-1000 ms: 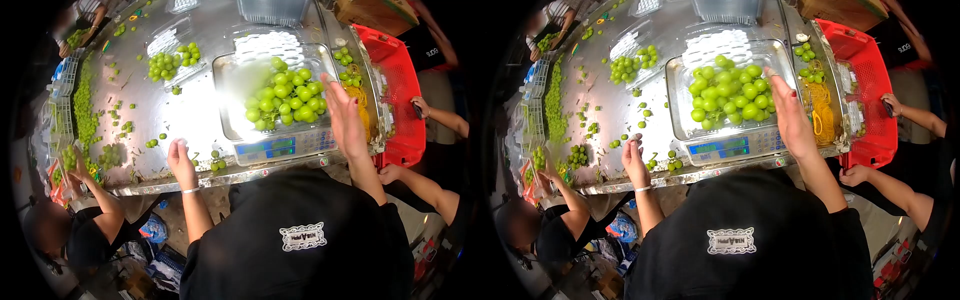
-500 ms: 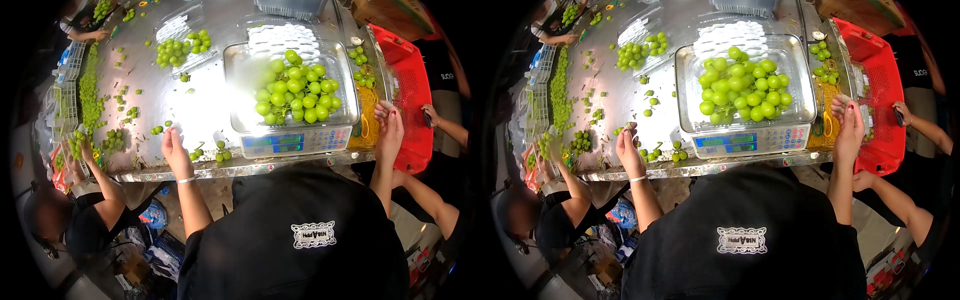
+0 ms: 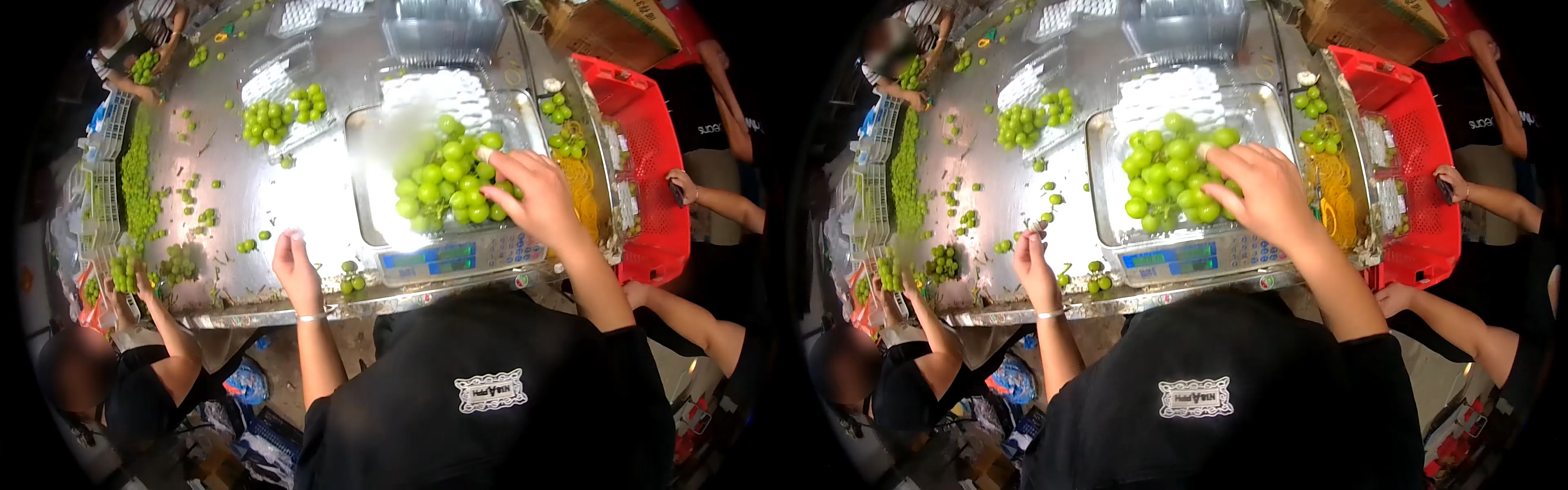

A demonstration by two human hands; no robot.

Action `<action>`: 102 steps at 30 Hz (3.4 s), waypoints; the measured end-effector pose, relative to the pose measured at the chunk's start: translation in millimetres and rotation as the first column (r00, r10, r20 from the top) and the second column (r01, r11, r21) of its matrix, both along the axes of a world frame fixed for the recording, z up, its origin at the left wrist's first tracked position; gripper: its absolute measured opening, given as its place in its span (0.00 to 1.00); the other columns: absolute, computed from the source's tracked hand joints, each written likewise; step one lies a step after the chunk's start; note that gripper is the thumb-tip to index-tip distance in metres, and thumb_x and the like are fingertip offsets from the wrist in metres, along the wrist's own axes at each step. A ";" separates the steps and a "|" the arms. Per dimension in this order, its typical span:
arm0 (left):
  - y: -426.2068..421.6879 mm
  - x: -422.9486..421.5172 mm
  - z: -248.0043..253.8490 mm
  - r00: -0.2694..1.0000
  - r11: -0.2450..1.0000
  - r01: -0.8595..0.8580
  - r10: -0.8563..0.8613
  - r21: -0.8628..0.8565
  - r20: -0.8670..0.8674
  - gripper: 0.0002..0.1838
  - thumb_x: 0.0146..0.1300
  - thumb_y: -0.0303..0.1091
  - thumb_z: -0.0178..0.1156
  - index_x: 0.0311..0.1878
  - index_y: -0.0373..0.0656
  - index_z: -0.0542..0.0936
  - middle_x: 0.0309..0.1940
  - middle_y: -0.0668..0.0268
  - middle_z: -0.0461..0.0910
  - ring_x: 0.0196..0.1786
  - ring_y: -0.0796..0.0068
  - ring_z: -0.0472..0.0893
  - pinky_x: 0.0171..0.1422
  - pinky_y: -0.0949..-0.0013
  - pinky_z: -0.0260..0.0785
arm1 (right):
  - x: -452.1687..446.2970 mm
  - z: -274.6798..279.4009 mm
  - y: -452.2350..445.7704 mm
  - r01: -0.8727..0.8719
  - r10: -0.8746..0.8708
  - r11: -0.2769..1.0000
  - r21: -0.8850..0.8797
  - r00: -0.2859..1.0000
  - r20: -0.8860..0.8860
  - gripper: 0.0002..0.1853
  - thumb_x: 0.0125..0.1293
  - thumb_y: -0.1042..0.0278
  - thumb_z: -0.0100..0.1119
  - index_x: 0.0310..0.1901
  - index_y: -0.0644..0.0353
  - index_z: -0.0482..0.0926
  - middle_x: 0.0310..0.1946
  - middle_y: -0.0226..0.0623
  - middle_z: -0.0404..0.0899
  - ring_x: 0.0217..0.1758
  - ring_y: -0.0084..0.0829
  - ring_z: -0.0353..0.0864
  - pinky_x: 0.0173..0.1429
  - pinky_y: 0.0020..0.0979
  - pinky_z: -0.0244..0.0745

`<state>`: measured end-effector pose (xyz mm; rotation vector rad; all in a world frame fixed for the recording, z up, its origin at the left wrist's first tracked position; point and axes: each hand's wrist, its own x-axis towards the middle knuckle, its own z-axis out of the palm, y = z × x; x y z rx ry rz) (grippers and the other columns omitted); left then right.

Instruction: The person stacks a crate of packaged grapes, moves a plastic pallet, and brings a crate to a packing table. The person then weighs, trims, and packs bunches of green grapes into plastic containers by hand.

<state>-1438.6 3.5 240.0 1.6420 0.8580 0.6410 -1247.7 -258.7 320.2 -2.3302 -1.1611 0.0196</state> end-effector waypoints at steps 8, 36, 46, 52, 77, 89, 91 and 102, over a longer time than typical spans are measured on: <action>-63.0 64.5 19.0 0.928 0.908 0.340 -0.366 0.246 0.067 0.15 0.63 0.32 0.41 0.46 0.32 0.72 0.48 0.53 0.71 0.52 0.61 0.70 0.58 0.67 0.58 | 187.7 -102.7 51.1 0.538 -0.395 0.840 0.071 0.696 -0.600 0.33 0.65 0.42 0.29 0.42 0.70 0.73 0.35 0.50 0.77 0.39 0.40 0.75 0.47 0.35 0.67; 40.3 237.6 -49.7 0.968 0.850 0.248 -0.204 -0.465 0.143 0.10 0.57 0.27 0.50 0.41 0.34 0.69 0.26 0.65 0.73 0.25 0.75 0.73 0.27 0.76 0.66 | 226.9 -107.2 42.3 0.596 -0.381 0.780 0.194 0.697 -0.608 0.22 0.62 0.51 0.43 0.35 0.65 0.76 0.29 0.43 0.77 0.37 0.34 0.75 0.46 0.30 0.66; 37.7 237.4 -19.2 0.948 0.786 0.317 -0.287 -0.531 0.141 0.13 0.60 0.36 0.49 0.43 0.38 0.68 0.30 0.64 0.75 0.29 0.75 0.73 0.32 0.71 0.68 | 213.7 -80.5 67.0 0.519 -0.440 0.841 0.155 0.821 -0.365 0.22 0.63 0.53 0.40 0.46 0.63 0.71 0.39 0.50 0.75 0.47 0.45 0.73 0.51 0.37 0.63; 32.8 229.1 -7.8 0.955 0.772 0.296 -0.231 -0.563 0.186 0.13 0.60 0.38 0.49 0.46 0.42 0.68 0.34 0.66 0.76 0.32 0.77 0.73 0.38 0.70 0.67 | 256.6 -89.6 101.9 0.487 -0.203 0.842 0.233 0.686 -0.699 0.27 0.63 0.49 0.39 0.51 0.69 0.66 0.53 0.53 0.67 0.58 0.43 0.65 0.58 0.35 0.58; 13.2 40.1 12.8 0.975 0.869 0.080 0.033 -0.489 0.219 0.16 0.62 0.38 0.44 0.49 0.40 0.72 0.45 0.66 0.74 0.46 0.74 0.72 0.50 0.70 0.63 | 230.4 -91.0 27.5 0.493 -0.400 0.869 0.040 0.748 -0.530 0.28 0.65 0.46 0.34 0.53 0.63 0.68 0.38 0.42 0.78 0.48 0.29 0.72 0.55 0.29 0.60; -72.3 31.1 23.6 0.951 0.806 0.283 -0.306 -0.521 0.042 0.18 0.64 0.40 0.45 0.53 0.40 0.67 0.46 0.67 0.71 0.44 0.78 0.70 0.43 0.68 0.73 | 2.0 -45.6 -68.8 0.113 0.092 0.936 0.333 0.835 -0.542 0.16 0.61 0.64 0.48 0.50 0.58 0.74 0.64 0.36 0.50 0.67 0.32 0.48 0.66 0.35 0.47; -66.7 30.1 28.0 0.952 0.728 0.276 -0.299 -0.627 0.071 0.16 0.61 0.31 0.49 0.53 0.40 0.67 0.42 0.70 0.71 0.41 0.82 0.72 0.42 0.70 0.75 | -18.3 -47.7 -68.9 0.297 0.092 0.851 0.433 0.728 -0.680 0.14 0.61 0.69 0.48 0.48 0.61 0.72 0.60 0.37 0.56 0.63 0.30 0.57 0.62 0.33 0.55; -60.1 41.9 28.4 0.907 0.606 0.325 -0.418 -0.727 0.056 0.11 0.54 0.19 0.46 0.42 0.36 0.63 0.28 0.60 0.72 0.27 0.64 0.79 0.33 0.71 0.76 | -13.6 -65.3 -72.2 0.545 -0.007 0.836 0.060 0.121 -0.993 0.09 0.55 0.68 0.50 0.25 0.64 0.74 0.20 0.36 0.74 0.16 0.19 0.66 0.18 0.20 0.61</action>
